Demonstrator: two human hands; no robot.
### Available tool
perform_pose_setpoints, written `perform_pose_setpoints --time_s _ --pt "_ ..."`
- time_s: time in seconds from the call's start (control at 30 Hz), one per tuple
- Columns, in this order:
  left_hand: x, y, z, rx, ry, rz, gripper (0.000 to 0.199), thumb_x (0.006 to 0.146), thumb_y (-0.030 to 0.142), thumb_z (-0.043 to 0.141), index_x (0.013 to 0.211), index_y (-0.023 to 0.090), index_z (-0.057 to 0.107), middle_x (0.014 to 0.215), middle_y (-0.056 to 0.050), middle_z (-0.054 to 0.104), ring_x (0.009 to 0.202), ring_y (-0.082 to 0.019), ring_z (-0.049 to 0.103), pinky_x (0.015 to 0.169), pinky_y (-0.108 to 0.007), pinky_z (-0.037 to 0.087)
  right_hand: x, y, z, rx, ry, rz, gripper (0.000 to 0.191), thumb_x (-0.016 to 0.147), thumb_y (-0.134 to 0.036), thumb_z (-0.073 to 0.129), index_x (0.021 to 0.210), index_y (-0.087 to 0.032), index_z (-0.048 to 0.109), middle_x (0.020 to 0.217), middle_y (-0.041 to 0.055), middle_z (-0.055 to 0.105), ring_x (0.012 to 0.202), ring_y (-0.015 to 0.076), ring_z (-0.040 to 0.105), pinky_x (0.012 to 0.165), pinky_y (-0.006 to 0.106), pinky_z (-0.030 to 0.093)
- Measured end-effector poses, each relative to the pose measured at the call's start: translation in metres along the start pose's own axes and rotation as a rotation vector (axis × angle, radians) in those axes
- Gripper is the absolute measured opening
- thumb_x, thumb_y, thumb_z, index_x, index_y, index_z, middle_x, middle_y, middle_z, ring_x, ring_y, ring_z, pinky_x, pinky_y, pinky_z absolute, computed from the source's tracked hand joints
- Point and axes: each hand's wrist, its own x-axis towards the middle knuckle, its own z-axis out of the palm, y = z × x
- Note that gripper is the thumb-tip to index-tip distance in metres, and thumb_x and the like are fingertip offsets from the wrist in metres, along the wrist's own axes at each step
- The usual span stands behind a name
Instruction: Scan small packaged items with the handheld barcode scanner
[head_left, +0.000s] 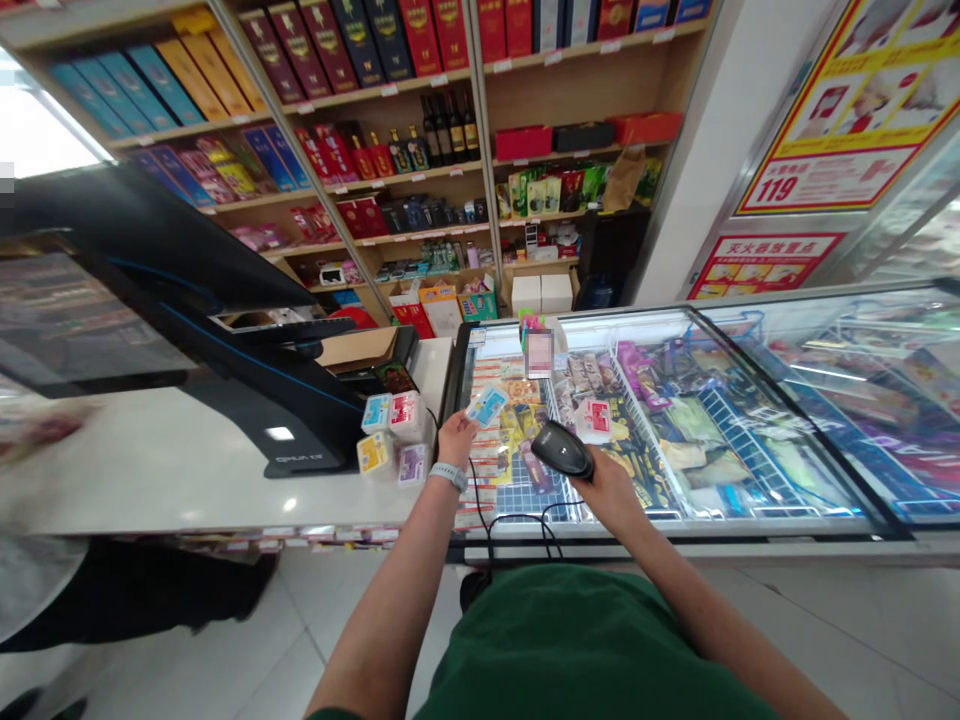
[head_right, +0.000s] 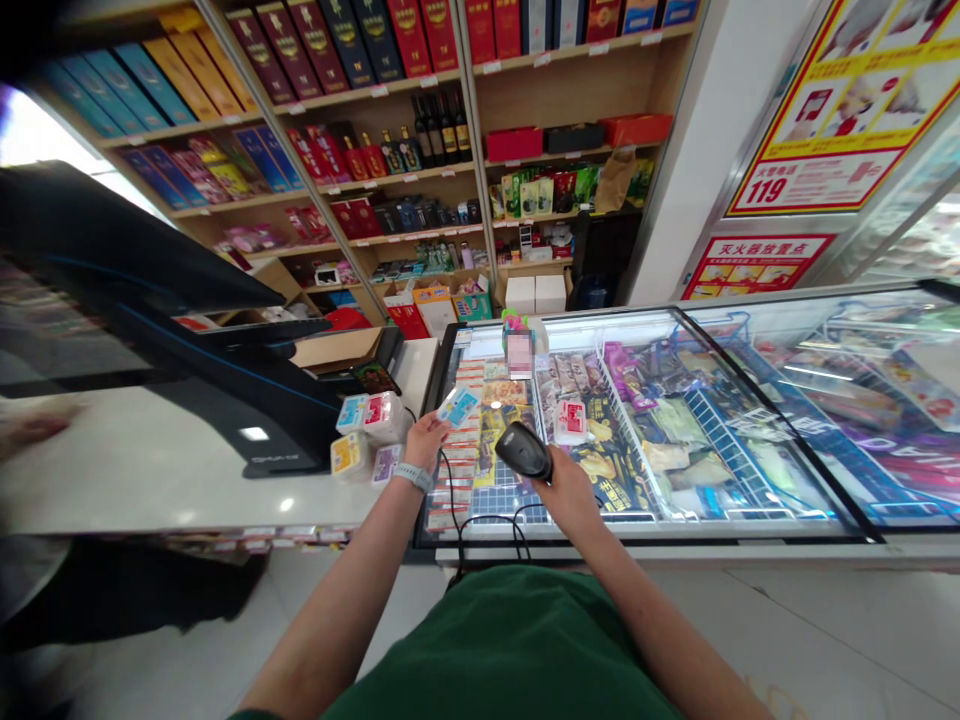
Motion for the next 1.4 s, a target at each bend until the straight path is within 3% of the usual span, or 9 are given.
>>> perform_pose_setpoints --time_s 0.9,1.4 --pt "0.0045 -0.0018 -0.0011 -0.032 -0.017 -0.050 0.038 0.054 0.025 0.074 0.090 0.014 0.064 0.076 -0.002 0.067 0.064 -0.010 0.056 0.061 -0.022 0.040 0.0039 0.0013 0.0015 0.002 -0.014 -0.004 0.024 0.077 -0.023 0.054 0.100 -0.018 0.058 0.088 0.0071 0.067 0.083 0.0233 0.062 0.065 0.027 0.039" --pt "0.0020 0.0016 0.0033 -0.010 -0.001 -0.057 0.036 0.055 0.024 0.073 0.088 0.014 0.065 0.067 0.001 0.062 0.060 -0.009 0.053 0.059 -0.022 0.038 0.0034 0.0065 0.0025 0.005 -0.038 0.005 0.026 0.077 -0.020 0.054 0.103 -0.017 0.056 0.091 0.0082 0.066 0.086 0.0237 0.061 0.071 0.028 0.040"
